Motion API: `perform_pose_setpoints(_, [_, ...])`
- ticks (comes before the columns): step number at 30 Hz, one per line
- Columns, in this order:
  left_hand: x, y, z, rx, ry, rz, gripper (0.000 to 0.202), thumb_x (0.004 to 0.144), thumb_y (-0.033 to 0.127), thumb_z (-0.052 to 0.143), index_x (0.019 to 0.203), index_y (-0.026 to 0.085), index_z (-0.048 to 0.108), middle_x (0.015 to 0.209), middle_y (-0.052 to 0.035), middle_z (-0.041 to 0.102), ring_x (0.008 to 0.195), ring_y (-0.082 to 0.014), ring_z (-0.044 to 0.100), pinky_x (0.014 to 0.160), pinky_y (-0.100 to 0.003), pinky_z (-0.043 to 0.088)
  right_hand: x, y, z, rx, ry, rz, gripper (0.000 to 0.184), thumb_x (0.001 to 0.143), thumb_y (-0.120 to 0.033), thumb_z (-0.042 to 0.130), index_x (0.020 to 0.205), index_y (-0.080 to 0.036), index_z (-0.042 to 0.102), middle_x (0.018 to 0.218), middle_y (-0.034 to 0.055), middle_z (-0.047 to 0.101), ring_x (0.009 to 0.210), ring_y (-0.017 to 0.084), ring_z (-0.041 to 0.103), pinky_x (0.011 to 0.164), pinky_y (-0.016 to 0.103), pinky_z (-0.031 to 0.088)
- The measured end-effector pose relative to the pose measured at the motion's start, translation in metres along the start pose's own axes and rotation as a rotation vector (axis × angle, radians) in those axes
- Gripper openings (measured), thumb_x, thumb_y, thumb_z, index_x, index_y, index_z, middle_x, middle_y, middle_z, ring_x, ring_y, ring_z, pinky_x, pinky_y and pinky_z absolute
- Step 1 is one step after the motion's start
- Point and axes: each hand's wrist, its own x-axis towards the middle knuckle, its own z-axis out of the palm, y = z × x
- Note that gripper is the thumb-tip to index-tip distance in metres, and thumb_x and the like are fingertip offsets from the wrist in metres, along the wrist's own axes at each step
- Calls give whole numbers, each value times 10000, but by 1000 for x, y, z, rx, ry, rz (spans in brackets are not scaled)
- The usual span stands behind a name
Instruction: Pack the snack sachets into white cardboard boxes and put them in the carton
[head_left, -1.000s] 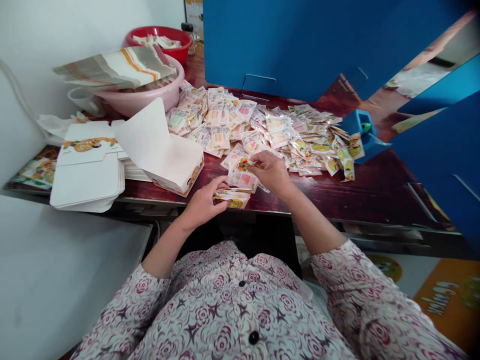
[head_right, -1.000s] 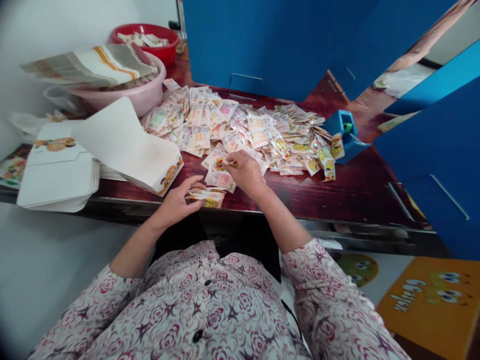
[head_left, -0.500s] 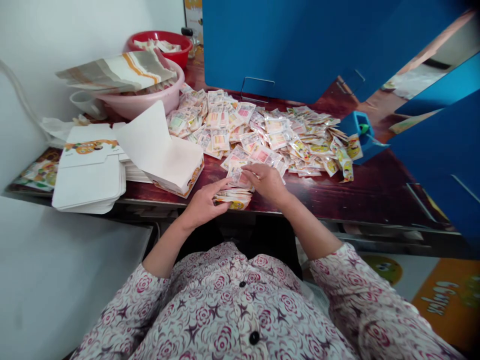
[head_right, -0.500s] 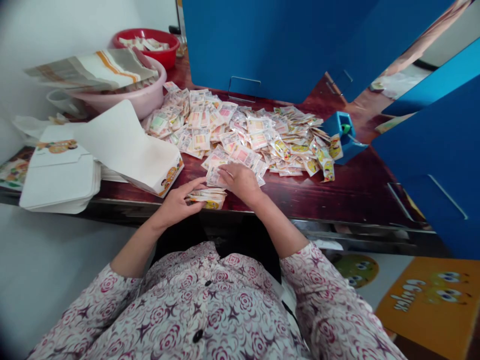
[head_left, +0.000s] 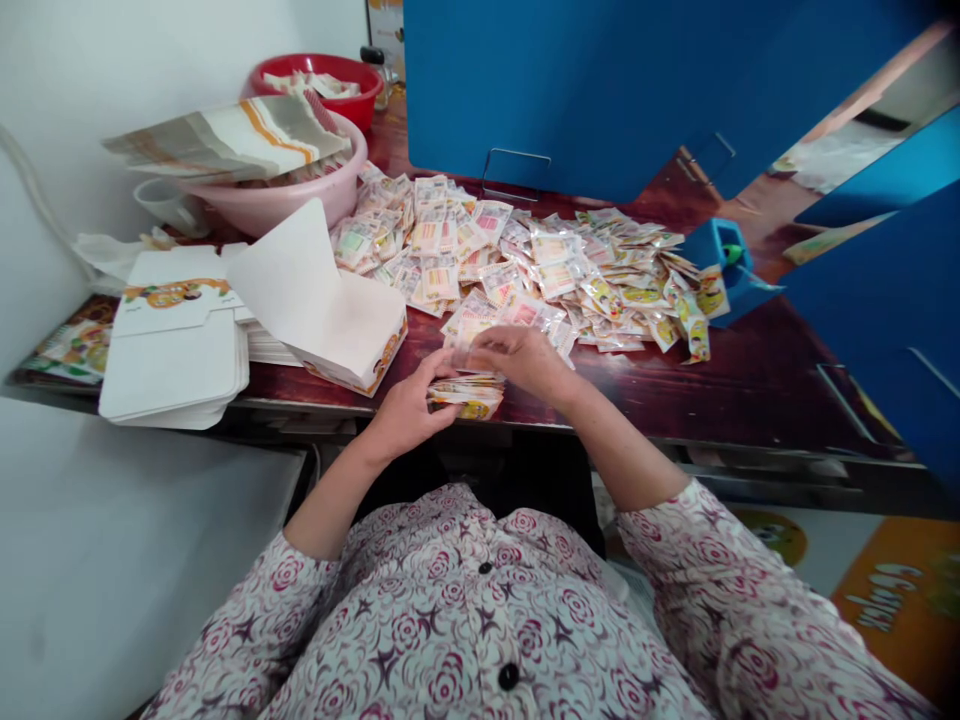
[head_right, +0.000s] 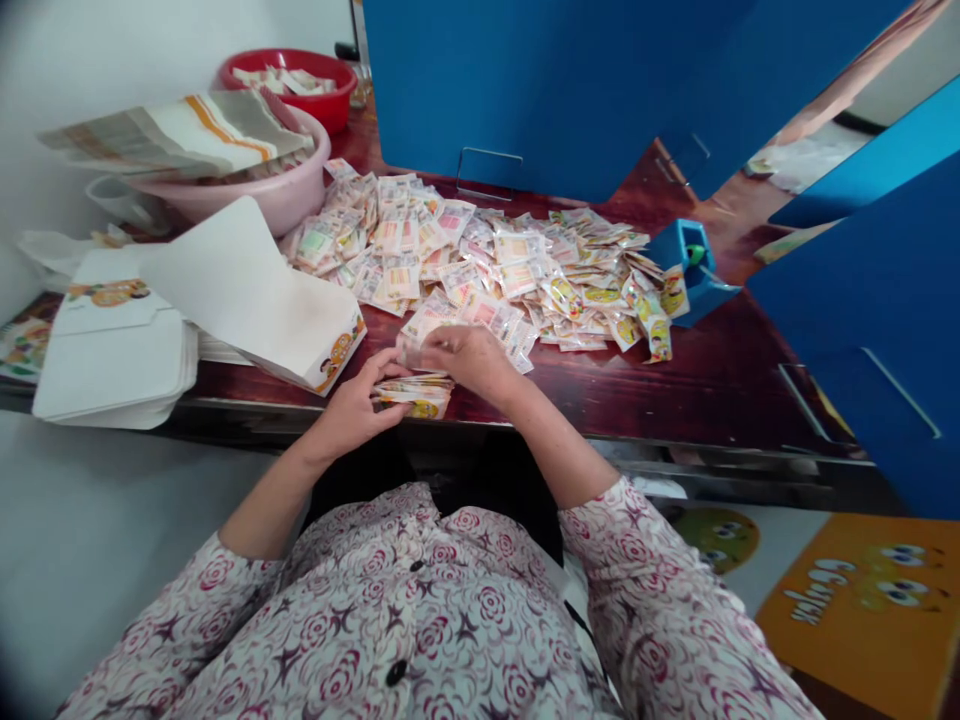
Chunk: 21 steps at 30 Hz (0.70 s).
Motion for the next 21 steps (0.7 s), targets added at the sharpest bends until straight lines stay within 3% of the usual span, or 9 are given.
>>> perform_pose_setpoints(2, [0, -3, 2, -19, 81, 12, 873, 755, 233, 717, 1517, 248, 294, 1370, -134, 571, 1134, -252, 646, 972, -452, 561, -10, -8, 3, 16, -128, -29, 367, 952, -439, 521, 722, -190, 660, 644, -11, 608, 612, 114, 508, 614, 257, 373])
perform_pose_setpoints(5, [2, -2, 1, -39, 125, 43, 1011, 726, 242, 745, 1568, 268, 186, 1551, -173, 383, 1246, -281, 579, 951, -426, 578, -22, -15, 4, 5, -126, -13, 534, 983, -534, 411, 630, -181, 601, 572, -10, 531, 570, 111, 447, 566, 261, 335])
perform_pose_setpoints(8, [5, 4, -4, -15, -14, 40, 880, 769, 226, 690, 1550, 266, 287, 1436, -130, 558, 1253, -279, 590, 1069, -472, 502, -20, -10, -1, 42, -94, 55, 555, 983, -556, 391, 701, -168, 671, 636, 22, 622, 605, 134, 522, 580, 264, 383])
perform_pose_setpoints(10, [7, 8, -6, 0, -76, 26, 756, 785, 216, 661, 1494, 278, 410, 1313, -90, 661, 1176, -261, 640, 1089, -484, 480, -10, -7, -6, -53, -10, 132, 490, 986, -490, 422, 766, -166, 716, 730, 50, 697, 676, 167, 601, 635, 278, 427])
perform_pose_setpoints(13, [7, 9, -7, 46, -43, 43, 671, 781, 215, 661, 1430, 282, 503, 1266, -73, 688, 1149, -257, 641, 1085, -485, 475, 9, -8, -10, -424, 44, 259, 378, 967, -429, 513, 858, -156, 751, 905, 118, 747, 843, 244, 677, 745, 326, 461])
perform_pose_setpoints(16, [6, 7, -4, 86, 0, 76, 657, 783, 220, 665, 1419, 266, 508, 1237, -80, 688, 1174, -262, 616, 1096, -491, 456, 24, -16, -3, -668, -53, 334, 446, 902, -510, 634, 1039, -98, 739, 1107, 227, 716, 1002, 331, 678, 834, 386, 479])
perform_pose_setpoints(18, [6, 5, -3, 85, 6, 86, 646, 781, 230, 670, 1407, 247, 509, 1228, -90, 678, 1174, -264, 616, 1094, -492, 454, 29, -20, 3, -699, -96, 357, 491, 888, -522, 655, 1085, -78, 723, 1134, 255, 703, 1037, 350, 671, 861, 404, 482])
perform_pose_setpoints(21, [8, 7, -5, 74, -16, 64, 640, 774, 228, 671, 1392, 217, 505, 1240, -109, 660, 1165, -271, 626, 1079, -487, 467, 35, -20, 7, -607, -123, 363, 346, 898, -431, 652, 991, -110, 740, 1044, 202, 737, 990, 309, 682, 831, 370, 482])
